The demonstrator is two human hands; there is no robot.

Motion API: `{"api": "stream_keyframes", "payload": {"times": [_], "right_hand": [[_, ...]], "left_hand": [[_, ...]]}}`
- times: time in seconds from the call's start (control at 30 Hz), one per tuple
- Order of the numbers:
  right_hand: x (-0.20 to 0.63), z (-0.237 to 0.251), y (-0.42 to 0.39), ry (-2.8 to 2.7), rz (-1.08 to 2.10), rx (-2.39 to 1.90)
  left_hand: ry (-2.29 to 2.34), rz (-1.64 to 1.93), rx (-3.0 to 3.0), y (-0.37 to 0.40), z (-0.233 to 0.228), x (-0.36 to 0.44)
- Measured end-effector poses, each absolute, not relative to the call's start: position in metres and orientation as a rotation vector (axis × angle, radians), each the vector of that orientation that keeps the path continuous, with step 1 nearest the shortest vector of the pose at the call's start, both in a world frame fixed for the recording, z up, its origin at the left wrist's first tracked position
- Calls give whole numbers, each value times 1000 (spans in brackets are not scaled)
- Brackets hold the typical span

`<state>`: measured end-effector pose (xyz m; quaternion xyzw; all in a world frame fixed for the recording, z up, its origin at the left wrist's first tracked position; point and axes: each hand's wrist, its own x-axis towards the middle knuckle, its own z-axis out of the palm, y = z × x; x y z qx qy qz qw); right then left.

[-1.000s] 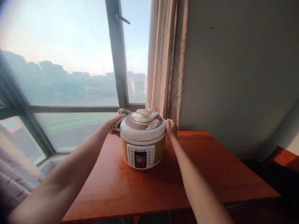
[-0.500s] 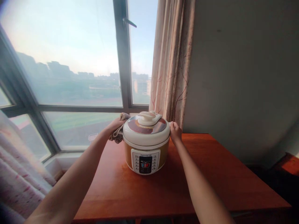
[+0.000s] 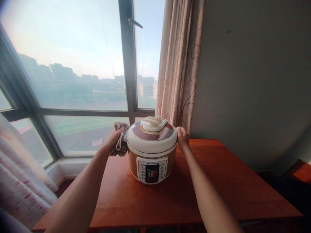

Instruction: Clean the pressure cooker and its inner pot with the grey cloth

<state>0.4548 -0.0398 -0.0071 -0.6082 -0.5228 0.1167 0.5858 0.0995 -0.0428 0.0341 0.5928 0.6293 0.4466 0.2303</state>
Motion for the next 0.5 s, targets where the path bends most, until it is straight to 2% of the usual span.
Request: {"api": "stream_keyframes", "payload": {"times": [0.27,0.4,0.5], "right_hand": [[455,-7,-40,-1220,270,-1417],[455,-7,-41,-1232,288,-1392],[455,-8,-40,-1232,294,-1392]], "left_hand": [[2204,1176,1752,-127,12,127],[2140,1277,1659,-165,-16,145],[1884,1361,1580,-179,-35,153]]}}
